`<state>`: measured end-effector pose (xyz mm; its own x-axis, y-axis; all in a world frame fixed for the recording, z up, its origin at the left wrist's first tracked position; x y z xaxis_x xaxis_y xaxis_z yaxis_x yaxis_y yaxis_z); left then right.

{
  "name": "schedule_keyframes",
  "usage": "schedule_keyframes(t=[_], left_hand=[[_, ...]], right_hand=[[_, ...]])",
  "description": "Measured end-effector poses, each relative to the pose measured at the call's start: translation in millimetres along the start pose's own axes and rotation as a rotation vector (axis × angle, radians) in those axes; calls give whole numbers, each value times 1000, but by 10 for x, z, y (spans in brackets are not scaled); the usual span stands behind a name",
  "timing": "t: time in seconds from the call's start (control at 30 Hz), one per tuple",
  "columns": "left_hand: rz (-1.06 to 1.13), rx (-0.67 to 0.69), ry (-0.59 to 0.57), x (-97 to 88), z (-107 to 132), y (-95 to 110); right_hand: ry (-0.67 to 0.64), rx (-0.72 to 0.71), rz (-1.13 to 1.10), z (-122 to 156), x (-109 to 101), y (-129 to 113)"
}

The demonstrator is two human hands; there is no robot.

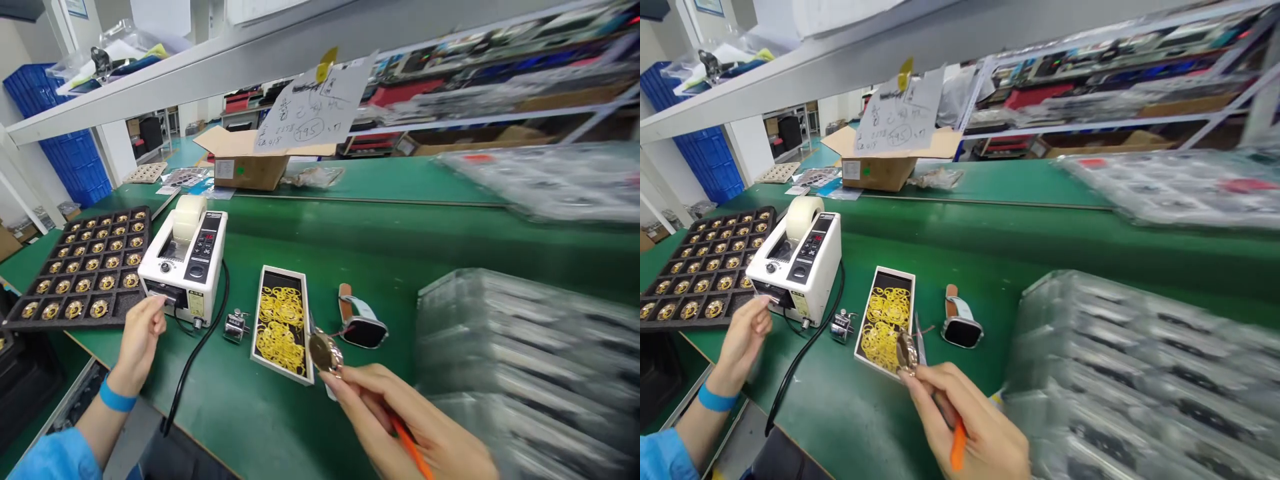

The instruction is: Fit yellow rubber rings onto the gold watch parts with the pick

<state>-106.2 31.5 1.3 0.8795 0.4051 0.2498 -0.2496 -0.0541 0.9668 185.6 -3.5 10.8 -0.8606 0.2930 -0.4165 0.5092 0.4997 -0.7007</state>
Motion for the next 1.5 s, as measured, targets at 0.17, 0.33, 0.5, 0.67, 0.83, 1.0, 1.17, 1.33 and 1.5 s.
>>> schedule_keyframes(t=[0.17, 0.33, 0.5, 0.67, 0.83, 1.0, 1.17, 1.33, 1.5], left_hand=[[-564, 580, -285, 459, 131, 626], [-860, 787, -443, 780, 272, 783], [-575, 558, -689, 1178, 416, 579], [-509, 231, -904, 1514, 481, 37], [-510, 166, -907, 1496, 438, -163], [-518, 112, -911, 1460, 409, -174], [-510, 111, -891, 1471, 428, -175], [-531, 138, -885, 1460, 431, -181], [-535, 172, -882, 1447, 421, -183]], right_hand=[[-102, 177, -164, -72, 80, 198], [-161, 367, -355, -119, 129, 289], [-239, 590, -565, -73, 183, 300], [-271, 665, -749, -64, 230, 288], [-314, 663, -783, -62, 248, 266], [-341, 657, -825, -56, 262, 242], [-342, 658, -808, -36, 274, 272], [-337, 653, -791, -31, 272, 282], [-329, 637, -776, -47, 260, 262]])
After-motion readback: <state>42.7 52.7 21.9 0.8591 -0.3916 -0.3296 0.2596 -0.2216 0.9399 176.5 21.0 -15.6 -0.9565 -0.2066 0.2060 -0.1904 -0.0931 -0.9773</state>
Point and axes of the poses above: each hand's wrist, its own z-axis away from the middle knuckle, its own x-axis out of the palm, y = z × x, the point moved 6 cm from there along -z, towards the middle knuckle, and after that the axes turned 2 degrees about y, right-handed, at the moved point
